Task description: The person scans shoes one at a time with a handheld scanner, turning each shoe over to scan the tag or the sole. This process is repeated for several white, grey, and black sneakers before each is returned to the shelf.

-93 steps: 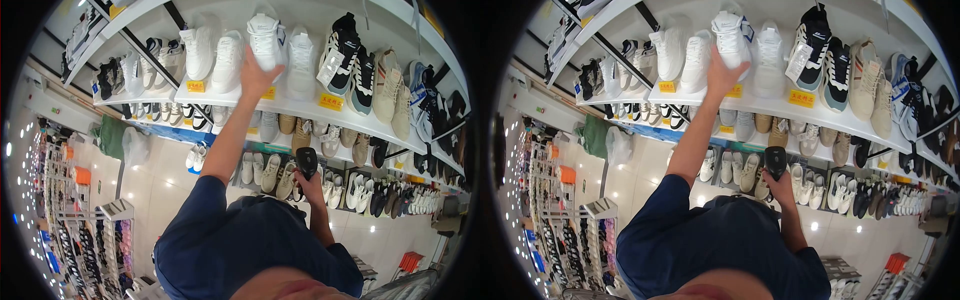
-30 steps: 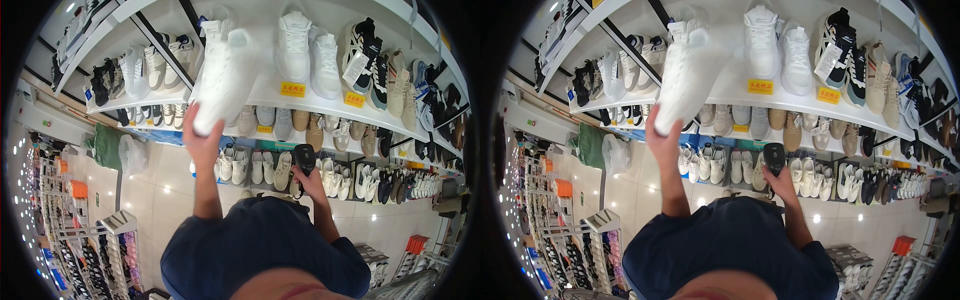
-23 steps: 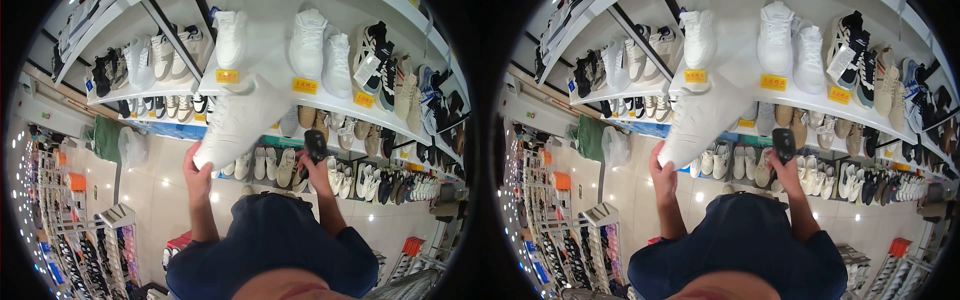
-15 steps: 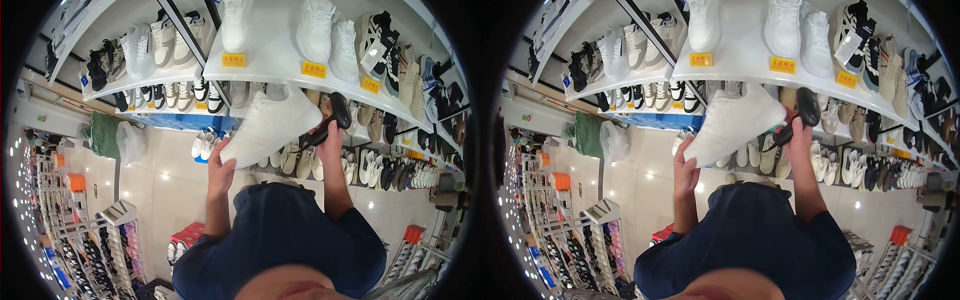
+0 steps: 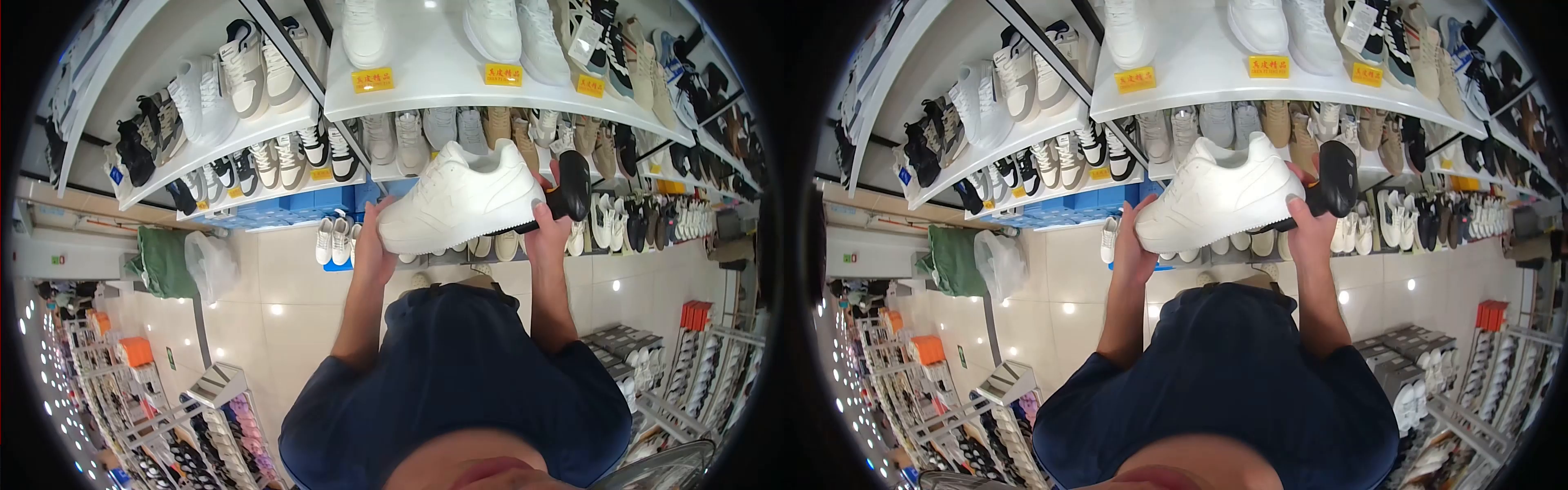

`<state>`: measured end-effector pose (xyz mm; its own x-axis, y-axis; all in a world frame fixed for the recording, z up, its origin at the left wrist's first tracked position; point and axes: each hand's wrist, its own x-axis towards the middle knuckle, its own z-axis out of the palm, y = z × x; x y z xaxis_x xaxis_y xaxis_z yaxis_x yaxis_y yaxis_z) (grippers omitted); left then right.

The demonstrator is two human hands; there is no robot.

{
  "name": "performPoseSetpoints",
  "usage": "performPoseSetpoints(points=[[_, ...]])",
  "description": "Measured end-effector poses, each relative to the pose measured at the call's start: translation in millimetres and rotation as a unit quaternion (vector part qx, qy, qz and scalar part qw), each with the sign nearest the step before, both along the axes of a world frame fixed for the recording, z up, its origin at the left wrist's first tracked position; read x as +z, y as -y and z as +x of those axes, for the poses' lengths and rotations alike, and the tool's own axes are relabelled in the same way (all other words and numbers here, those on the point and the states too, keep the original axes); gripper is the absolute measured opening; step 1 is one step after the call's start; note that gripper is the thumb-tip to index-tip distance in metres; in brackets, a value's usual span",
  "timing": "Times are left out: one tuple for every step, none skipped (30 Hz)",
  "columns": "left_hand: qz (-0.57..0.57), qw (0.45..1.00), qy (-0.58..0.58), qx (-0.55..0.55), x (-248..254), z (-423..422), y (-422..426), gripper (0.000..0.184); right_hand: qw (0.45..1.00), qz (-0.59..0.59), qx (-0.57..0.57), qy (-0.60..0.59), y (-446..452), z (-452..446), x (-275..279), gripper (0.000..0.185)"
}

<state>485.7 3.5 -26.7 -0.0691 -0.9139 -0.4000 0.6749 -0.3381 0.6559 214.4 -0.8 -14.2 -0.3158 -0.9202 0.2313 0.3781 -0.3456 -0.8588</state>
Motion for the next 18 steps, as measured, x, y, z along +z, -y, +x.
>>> performPoseSetpoints(points=[[0.002, 1.000, 0.000, -0.007, -6.0, 4.0, 0.3, 0.058, 1.000, 0.002, -0.007, 0.000, -5.0, 2.5, 0.8, 0.082], [-0.008, 0.999, -0.004, -0.033, -16.5, 9.2, 0.1, 0.059, 1.000, -0.006, 0.003, 0.012, -10.0, 5.1, 0.9, 0.082], [-0.019, 0.998, -0.008, -0.058, -19.6, 12.8, -0.4, 0.060, 1.000, -0.014, 0.014, 0.024, -14.5, 7.6, 1.8, 0.083], [-0.018, 0.998, -0.008, -0.064, -20.7, 16.8, -1.8, 0.060, 1.000, -0.013, 0.008, 0.024, -18.6, 12.3, 4.1, 0.083], [0.000, 0.997, -0.013, -0.080, -20.4, 20.9, -3.8, 0.061, 0.999, -0.023, -0.017, 0.021, -22.2, 19.4, 7.5, 0.079], [0.017, 0.995, -0.018, -0.094, -19.5, 24.8, -6.2, 0.062, 0.998, -0.032, -0.041, 0.018, -25.2, 24.7, 9.0, 0.075], [0.018, 0.995, -0.018, -0.097, -20.3, 28.8, -10.0, 0.062, 0.998, -0.032, -0.043, 0.018, -26.5, 25.8, 7.7, 0.075], [-0.023, 0.992, -0.011, -0.120, -22.0, 32.7, -14.0, 0.062, 0.996, -0.021, -0.088, -0.015, -25.8, 25.3, 5.3, 0.070], [-0.064, 0.988, -0.003, -0.143, -24.0, 37.0, -17.0, 0.063, 0.990, -0.009, -0.132, -0.047, -25.8, 27.6, 7.0, 0.064], [-0.063, 0.987, -0.003, -0.145, -26.8, 41.8, -18.4, 0.063, 0.990, -0.008, -0.134, -0.047, -27.9, 28.6, 11.7, 0.064], [-0.160, 0.963, 0.141, -0.164, -30.3, 46.7, -19.1, 0.064, 0.990, 0.047, -0.128, -0.042, -30.0, 27.7, 20.0, 0.060], [-0.252, 0.909, 0.282, -0.177, -30.9, 49.5, -20.3, 0.067, 0.987, 0.102, -0.122, -0.036, -31.3, 28.4, 25.3, 0.055], [-0.252, 0.909, 0.282, -0.176, -30.7, 51.3, -22.3, 0.067, 0.987, 0.102, -0.122, -0.037, -31.3, 29.7, 24.9, 0.055], [-0.259, 0.902, 0.303, -0.167, -29.1, 53.0, -24.5, 0.069, 0.984, 0.115, -0.118, -0.062, -30.6, 30.9, 24.4, 0.052], [-0.264, 0.894, 0.325, -0.157, -27.4, 55.1, -27.1, 0.072, 0.981, 0.129, -0.112, -0.087, -29.5, 31.8, 24.0, 0.049], [-0.262, 0.895, 0.326, -0.153, -28.7, 57.4, -29.1, 0.072, 0.982, 0.129, -0.108, -0.088, -28.7, 30.7, 21.5, 0.049], [-0.281, 0.912, 0.248, -0.166, -31.3, 59.9, -30.0, 0.071, 0.975, 0.158, -0.102, -0.118, -27.4, 28.8, 17.4, 0.042], [-0.299, 0.922, 0.168, -0.177, -29.8, 61.1, -31.3, 0.071, 0.967, 0.185, -0.096, -0.148, -26.0, 29.0, 16.6, 0.034]])
